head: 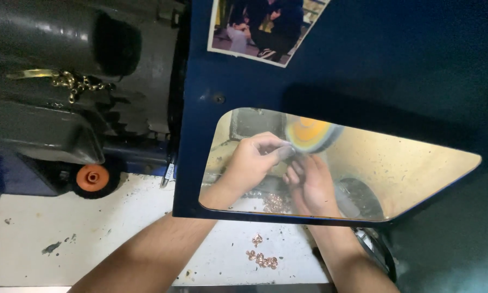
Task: Polishing small metal jewelry components using a rotating polishing wheel inside a protective box.
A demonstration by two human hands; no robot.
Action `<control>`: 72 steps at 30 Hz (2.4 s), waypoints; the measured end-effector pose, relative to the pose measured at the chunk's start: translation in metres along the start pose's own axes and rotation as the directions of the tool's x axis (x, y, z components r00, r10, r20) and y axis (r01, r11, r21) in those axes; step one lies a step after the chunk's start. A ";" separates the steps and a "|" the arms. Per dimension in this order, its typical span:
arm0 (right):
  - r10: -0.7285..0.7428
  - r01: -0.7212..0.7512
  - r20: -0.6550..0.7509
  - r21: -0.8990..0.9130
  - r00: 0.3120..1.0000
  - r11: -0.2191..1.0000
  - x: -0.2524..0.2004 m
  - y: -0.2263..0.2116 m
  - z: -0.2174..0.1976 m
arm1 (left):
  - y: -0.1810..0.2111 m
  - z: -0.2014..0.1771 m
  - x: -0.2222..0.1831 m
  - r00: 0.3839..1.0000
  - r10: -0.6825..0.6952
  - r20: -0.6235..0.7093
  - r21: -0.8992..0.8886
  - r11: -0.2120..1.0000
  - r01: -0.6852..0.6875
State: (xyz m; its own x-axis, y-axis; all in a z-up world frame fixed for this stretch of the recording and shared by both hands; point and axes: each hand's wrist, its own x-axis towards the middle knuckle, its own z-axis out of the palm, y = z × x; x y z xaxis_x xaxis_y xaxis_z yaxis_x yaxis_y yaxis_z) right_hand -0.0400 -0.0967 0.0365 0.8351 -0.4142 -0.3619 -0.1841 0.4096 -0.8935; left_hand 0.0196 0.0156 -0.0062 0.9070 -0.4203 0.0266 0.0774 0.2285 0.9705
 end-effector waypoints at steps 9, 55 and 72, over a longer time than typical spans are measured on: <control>-0.362 0.408 0.362 -0.059 0.859 0.911 0.031 0.041 -0.080 | 0.036 -0.011 -0.016 0.967 0.045 0.252 -0.037 0.999 -0.037; 0.211 0.646 0.733 -0.673 0.646 0.361 0.033 -0.034 -0.096 | -0.012 -0.011 0.001 0.937 0.211 0.278 0.010 0.975 -0.222; 0.144 0.761 0.770 -0.638 0.622 0.121 0.031 -0.021 -0.086 | -0.025 -0.010 0.006 0.955 0.188 0.228 0.052 0.977 -0.205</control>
State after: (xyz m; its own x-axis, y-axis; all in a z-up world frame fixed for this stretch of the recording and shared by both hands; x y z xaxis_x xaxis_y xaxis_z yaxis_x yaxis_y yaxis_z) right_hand -0.0543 -0.1881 0.0211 0.8919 0.4268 -0.1493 0.2826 -0.7840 -0.5527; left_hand 0.0272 0.0166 -0.0329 0.7867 -0.5586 0.2629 -0.1319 0.2640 0.9555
